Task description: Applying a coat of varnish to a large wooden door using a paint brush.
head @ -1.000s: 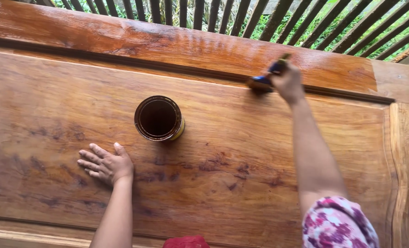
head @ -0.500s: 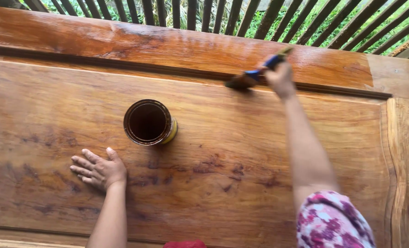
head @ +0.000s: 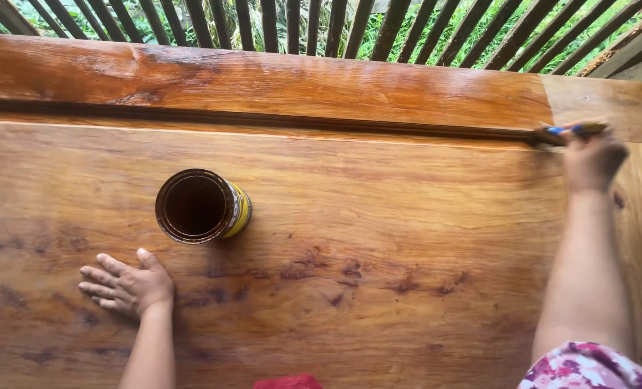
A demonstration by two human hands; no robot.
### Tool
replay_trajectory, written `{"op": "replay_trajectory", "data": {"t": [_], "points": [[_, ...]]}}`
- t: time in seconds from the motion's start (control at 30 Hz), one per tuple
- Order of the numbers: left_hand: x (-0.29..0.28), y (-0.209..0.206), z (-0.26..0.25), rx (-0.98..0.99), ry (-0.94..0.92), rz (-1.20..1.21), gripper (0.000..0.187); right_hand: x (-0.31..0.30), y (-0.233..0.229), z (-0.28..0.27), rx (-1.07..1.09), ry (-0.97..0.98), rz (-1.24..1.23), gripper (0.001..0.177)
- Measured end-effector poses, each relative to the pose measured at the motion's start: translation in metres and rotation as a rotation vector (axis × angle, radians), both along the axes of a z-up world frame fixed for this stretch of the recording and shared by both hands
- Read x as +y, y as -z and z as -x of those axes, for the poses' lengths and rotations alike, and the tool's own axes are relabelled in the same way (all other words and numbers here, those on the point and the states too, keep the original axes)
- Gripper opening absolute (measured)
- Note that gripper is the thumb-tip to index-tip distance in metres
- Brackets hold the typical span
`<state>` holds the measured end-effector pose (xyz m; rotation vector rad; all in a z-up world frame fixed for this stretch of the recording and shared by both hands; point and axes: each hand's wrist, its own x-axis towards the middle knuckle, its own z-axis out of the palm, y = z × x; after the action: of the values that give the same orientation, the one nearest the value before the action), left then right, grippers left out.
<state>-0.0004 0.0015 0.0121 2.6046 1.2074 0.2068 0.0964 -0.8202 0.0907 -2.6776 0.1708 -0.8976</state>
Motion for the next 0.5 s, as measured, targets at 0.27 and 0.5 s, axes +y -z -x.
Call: {"op": "replay_trajectory", "data": {"t": [0.27,0.5], "points": [[-0.002,-0.006,0.001,-0.011,-0.023,0.006,0.086,0.294,-0.009,-0.049,-0.152,-0.501,-0.169,0.018],[0.0,0.001,0.005,-0.046,0.023,-0.086,0.085,0.486,-0.015,-0.124,-0.067,-0.676,-0.332,0.025]]}}
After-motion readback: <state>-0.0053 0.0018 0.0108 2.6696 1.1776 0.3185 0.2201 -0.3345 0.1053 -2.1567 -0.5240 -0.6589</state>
